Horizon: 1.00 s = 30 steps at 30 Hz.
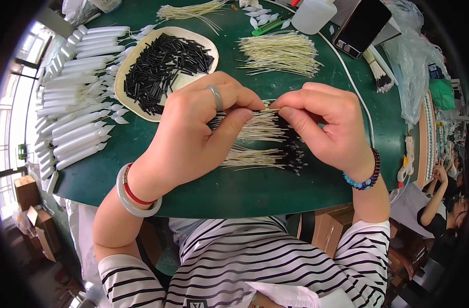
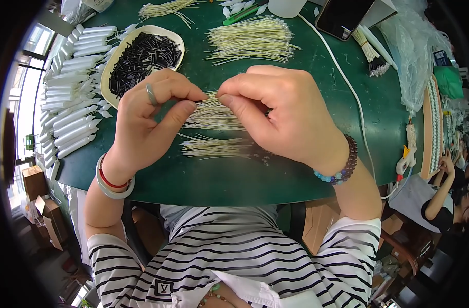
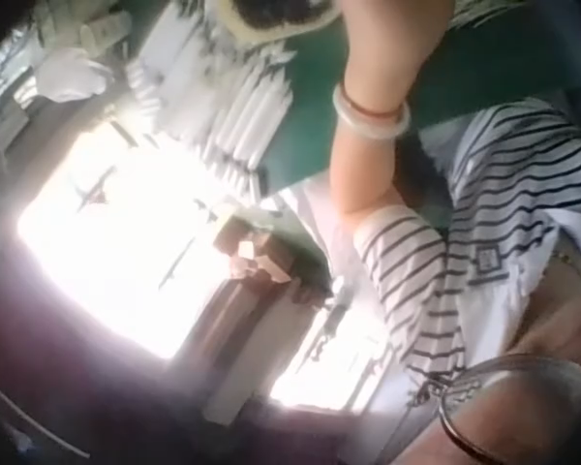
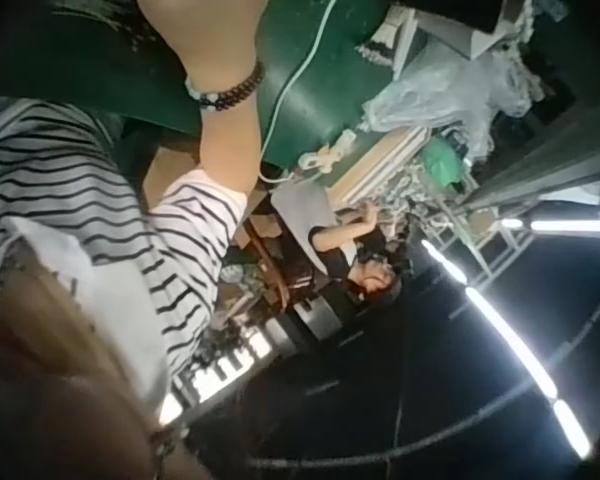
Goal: The person assembles electronic wire components by manually inserting small black connector pins into wires on a factory workbench.
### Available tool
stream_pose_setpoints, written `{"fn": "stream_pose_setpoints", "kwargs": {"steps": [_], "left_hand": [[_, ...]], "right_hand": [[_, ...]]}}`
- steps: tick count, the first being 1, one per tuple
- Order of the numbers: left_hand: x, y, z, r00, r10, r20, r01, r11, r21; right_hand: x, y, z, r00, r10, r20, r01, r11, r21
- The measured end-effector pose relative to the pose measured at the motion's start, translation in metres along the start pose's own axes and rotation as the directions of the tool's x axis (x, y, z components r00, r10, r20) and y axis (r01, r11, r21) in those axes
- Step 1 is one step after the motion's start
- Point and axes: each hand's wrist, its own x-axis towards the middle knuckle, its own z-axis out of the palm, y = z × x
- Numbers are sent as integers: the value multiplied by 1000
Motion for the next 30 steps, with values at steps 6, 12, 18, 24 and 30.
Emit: {"fn": "stream_pose_setpoints", "kwargs": {"steps": [6,12,18,24,30], "left_hand": [[-1,0,-1,999,-39,33,41,997,-71],[-1,1,-2,996,-64,56,69,993,-94],[-1,2,-3,995,-73,71,81,990,-113],[-3,1,-1,990,-124,61,133,974,-185],[-2,1,0,997,-76,19,77,991,-111]], "right_hand": [[0,-2,-1,996,92,9,-93,991,93],[-1,0,1,991,133,8,-133,978,158],[-2,1,1,981,196,13,-194,955,223],[-2,0,3,986,165,0,-161,962,218],[-2,-5,-1,999,-29,-24,25,990,-136]]}}
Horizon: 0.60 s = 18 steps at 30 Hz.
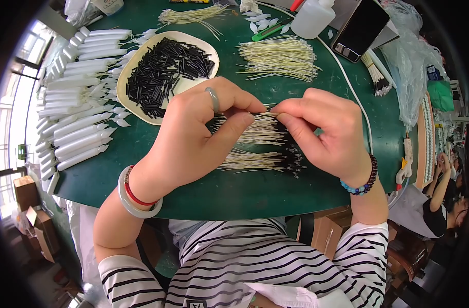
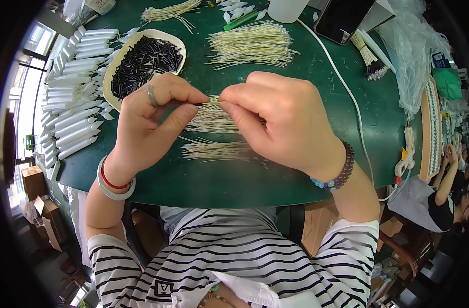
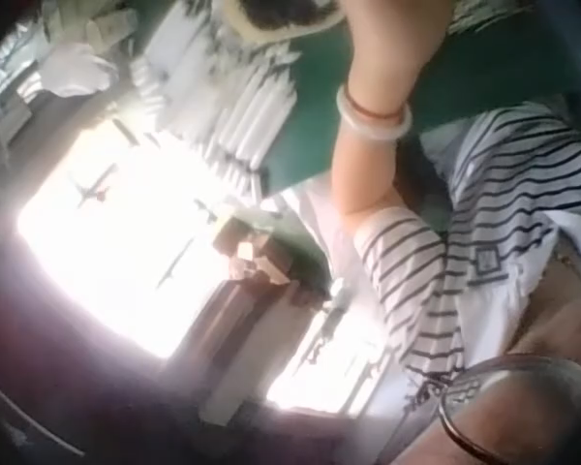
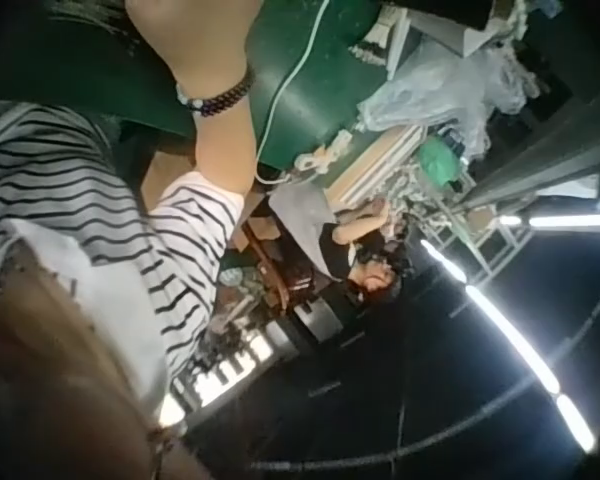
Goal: The person assembles electronic wire components by manually inserting small black connector pins into wires on a factory workbench.
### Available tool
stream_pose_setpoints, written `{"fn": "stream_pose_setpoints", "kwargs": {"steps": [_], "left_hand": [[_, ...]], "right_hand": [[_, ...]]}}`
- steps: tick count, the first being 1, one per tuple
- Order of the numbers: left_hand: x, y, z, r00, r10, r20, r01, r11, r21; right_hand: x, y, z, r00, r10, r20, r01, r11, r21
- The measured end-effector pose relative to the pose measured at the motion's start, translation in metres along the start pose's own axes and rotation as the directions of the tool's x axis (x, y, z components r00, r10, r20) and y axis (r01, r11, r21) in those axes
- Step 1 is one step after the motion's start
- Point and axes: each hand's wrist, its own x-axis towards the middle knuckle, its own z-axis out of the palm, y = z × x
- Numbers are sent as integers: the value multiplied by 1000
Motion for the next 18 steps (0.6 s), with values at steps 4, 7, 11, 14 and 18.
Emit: {"fn": "stream_pose_setpoints", "kwargs": {"steps": [4,7,11,14,18], "left_hand": [[2,1,3,986,166,-5,-159,952,261],[2,-2,6,965,253,-69,-212,909,360],[1,0,7,986,125,-109,-84,944,320],[1,0,12,983,156,-96,-117,936,331],[-2,1,10,988,142,-57,-109,915,388]], "right_hand": [[-1,2,7,997,-70,43,74,993,-94],[0,0,14,997,-18,71,18,1000,0],[-2,15,-2,975,84,205,-92,995,30],[1,9,6,980,40,195,-46,999,27],[0,13,16,992,-24,126,7,991,132]]}}
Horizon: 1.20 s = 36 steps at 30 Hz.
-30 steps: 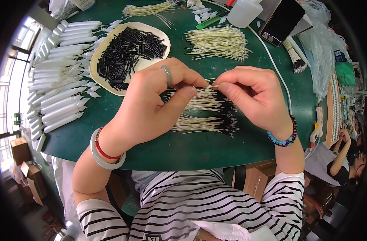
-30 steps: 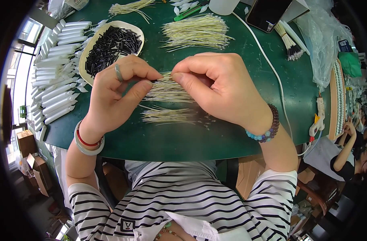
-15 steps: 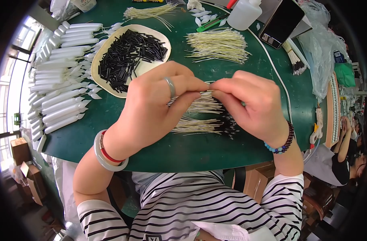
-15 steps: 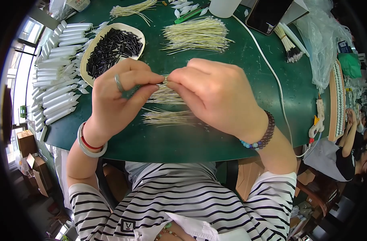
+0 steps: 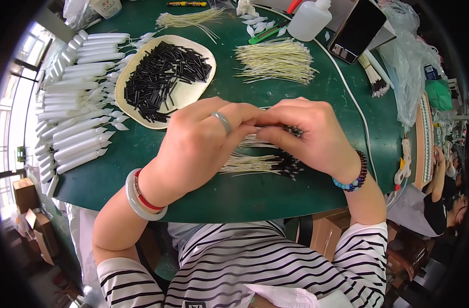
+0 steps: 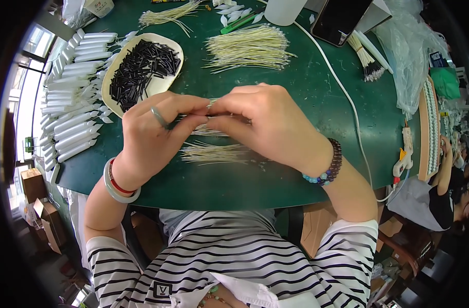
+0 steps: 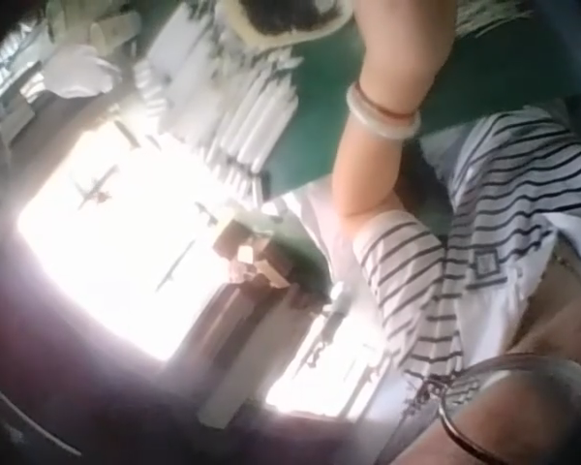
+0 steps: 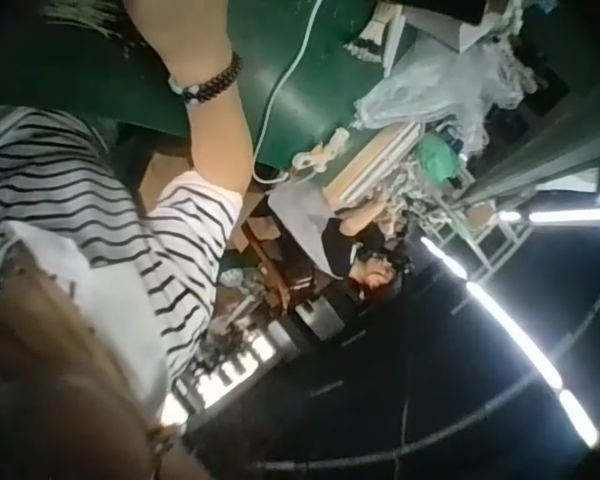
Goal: The person assembles electronic wire components by manually inserting small black connector pins into wires on a factory workbench.
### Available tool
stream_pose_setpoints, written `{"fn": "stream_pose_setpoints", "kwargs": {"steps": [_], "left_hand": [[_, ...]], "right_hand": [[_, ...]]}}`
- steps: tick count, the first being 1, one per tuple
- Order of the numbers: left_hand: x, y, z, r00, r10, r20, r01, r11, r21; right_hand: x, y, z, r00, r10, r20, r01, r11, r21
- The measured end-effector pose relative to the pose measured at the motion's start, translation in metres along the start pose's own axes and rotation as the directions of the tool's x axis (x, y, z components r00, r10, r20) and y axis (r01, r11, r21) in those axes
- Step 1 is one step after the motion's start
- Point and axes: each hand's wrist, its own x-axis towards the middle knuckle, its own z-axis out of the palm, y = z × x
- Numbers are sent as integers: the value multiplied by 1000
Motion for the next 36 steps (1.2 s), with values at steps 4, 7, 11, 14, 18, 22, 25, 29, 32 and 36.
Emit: {"fn": "stream_pose_setpoints", "kwargs": {"steps": [4,7,11,14,18,22,25,29,32,36], "left_hand": [[-1,-8,-12,993,-104,-55,105,994,19],[2,-6,-14,997,-72,3,71,996,46],[4,-6,-11,996,-25,89,30,998,-55],[2,-11,-8,998,46,50,-46,999,-6],[3,-13,-3,995,101,15,-102,992,76],[0,-23,2,976,183,114,-206,948,243],[2,-22,8,961,177,212,-216,959,181],[8,-27,-13,992,81,95,-95,983,160],[10,-42,-45,989,-138,46,117,945,306],[9,-57,-54,941,-272,200,189,916,355]], "right_hand": [[-3,15,-13,986,-100,-133,84,989,-118],[-3,13,-5,985,-96,-146,83,992,-91],[-2,4,-5,991,-13,-134,7,999,-50],[-2,9,-3,983,-92,-159,81,994,-74],[-1,22,-8,984,-138,-112,130,989,-76],[6,37,-28,979,190,-74,-194,980,-54],[3,68,-21,972,200,-120,-227,926,-302],[2,68,-12,986,85,-146,-140,892,-429],[1,64,-13,990,79,-117,-131,814,-565],[-3,68,-21,992,85,-94,-122,835,-537]]}}
